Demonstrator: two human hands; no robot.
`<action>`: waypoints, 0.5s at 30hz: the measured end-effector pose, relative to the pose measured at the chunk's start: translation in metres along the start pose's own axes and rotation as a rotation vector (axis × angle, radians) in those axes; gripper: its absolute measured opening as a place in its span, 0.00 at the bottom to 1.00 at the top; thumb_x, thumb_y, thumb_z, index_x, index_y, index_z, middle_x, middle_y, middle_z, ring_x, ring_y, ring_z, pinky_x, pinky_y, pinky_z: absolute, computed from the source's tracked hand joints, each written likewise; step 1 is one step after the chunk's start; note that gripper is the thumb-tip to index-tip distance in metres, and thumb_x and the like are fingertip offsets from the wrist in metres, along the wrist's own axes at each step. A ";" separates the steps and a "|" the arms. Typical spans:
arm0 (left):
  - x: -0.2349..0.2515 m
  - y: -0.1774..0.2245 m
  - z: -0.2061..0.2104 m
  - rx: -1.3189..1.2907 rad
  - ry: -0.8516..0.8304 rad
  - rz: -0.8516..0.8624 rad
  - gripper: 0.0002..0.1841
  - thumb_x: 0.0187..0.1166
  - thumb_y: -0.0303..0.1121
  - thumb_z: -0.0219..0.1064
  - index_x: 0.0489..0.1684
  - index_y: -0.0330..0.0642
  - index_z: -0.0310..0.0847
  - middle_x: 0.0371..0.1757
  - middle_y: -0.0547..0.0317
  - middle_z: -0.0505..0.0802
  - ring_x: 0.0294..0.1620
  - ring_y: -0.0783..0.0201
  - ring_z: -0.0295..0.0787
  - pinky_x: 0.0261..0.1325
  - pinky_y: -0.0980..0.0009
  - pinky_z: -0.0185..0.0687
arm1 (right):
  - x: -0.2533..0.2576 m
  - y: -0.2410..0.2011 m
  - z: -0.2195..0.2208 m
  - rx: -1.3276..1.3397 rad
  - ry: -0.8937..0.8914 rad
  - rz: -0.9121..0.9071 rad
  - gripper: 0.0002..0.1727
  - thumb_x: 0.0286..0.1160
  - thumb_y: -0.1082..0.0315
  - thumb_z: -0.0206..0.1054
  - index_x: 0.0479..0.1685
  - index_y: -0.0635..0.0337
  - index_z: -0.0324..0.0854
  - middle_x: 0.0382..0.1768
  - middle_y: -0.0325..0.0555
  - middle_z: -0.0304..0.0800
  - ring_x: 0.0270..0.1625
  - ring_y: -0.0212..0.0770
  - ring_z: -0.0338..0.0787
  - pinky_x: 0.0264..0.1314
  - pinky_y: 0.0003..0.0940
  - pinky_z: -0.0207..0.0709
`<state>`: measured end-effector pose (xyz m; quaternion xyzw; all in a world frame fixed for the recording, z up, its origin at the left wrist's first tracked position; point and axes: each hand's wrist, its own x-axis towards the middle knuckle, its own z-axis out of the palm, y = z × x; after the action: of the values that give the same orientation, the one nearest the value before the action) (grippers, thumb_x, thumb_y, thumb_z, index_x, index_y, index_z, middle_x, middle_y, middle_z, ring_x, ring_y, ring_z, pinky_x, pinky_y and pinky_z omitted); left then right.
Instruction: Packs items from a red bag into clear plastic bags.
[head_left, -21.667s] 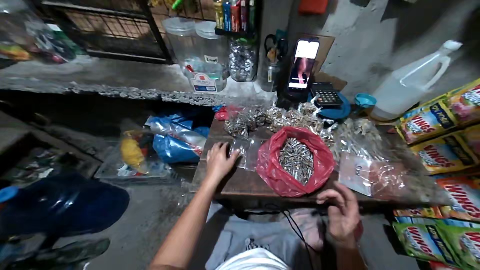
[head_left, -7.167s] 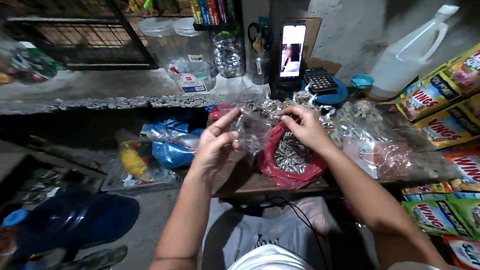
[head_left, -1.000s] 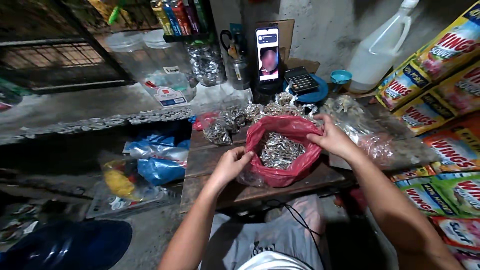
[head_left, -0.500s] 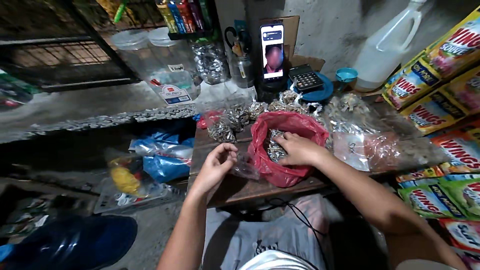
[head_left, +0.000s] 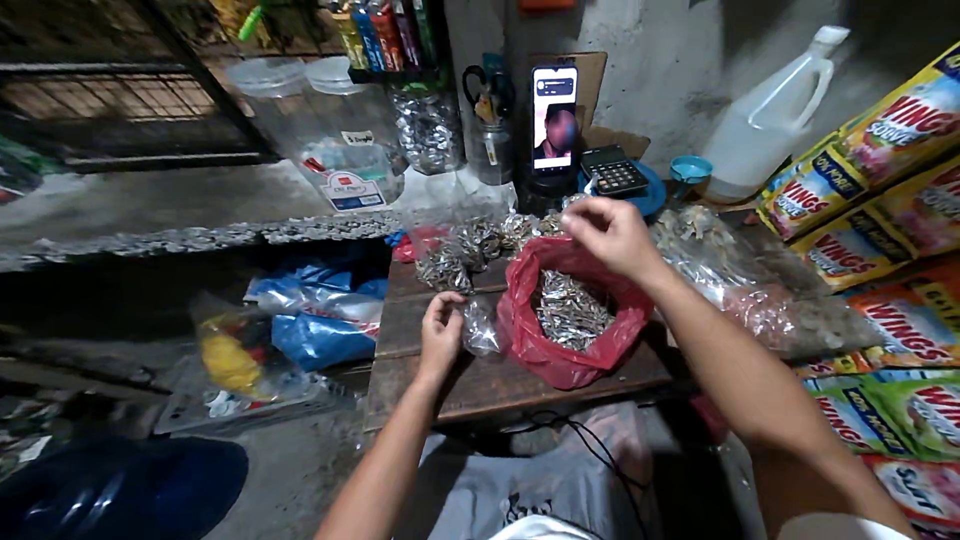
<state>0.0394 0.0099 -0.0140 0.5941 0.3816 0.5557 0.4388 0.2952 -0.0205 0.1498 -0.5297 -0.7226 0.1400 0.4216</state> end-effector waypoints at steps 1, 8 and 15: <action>-0.002 -0.001 0.000 -0.001 0.003 0.002 0.14 0.71 0.18 0.52 0.53 0.22 0.74 0.47 0.59 0.86 0.44 0.82 0.82 0.50 0.83 0.80 | 0.013 0.002 -0.002 0.041 0.037 -0.016 0.15 0.84 0.67 0.61 0.49 0.72 0.86 0.35 0.50 0.91 0.33 0.31 0.86 0.42 0.30 0.82; 0.001 -0.011 -0.002 -0.043 0.103 -0.011 0.15 0.71 0.17 0.52 0.54 0.21 0.73 0.48 0.58 0.85 0.46 0.82 0.82 0.52 0.84 0.79 | 0.123 0.046 0.004 -0.064 -0.001 -0.040 0.21 0.87 0.59 0.59 0.51 0.71 0.88 0.43 0.57 0.92 0.41 0.44 0.90 0.53 0.45 0.83; 0.004 -0.011 -0.003 -0.086 0.126 -0.067 0.14 0.71 0.19 0.52 0.54 0.25 0.72 0.45 0.64 0.85 0.45 0.83 0.82 0.51 0.83 0.80 | 0.184 0.074 0.019 0.254 0.278 0.000 0.21 0.91 0.64 0.51 0.45 0.72 0.85 0.23 0.36 0.81 0.19 0.22 0.74 0.26 0.20 0.74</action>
<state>0.0371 0.0176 -0.0230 0.5252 0.4038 0.5930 0.4575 0.3131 0.1760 0.1753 -0.4865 -0.6338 0.1554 0.5810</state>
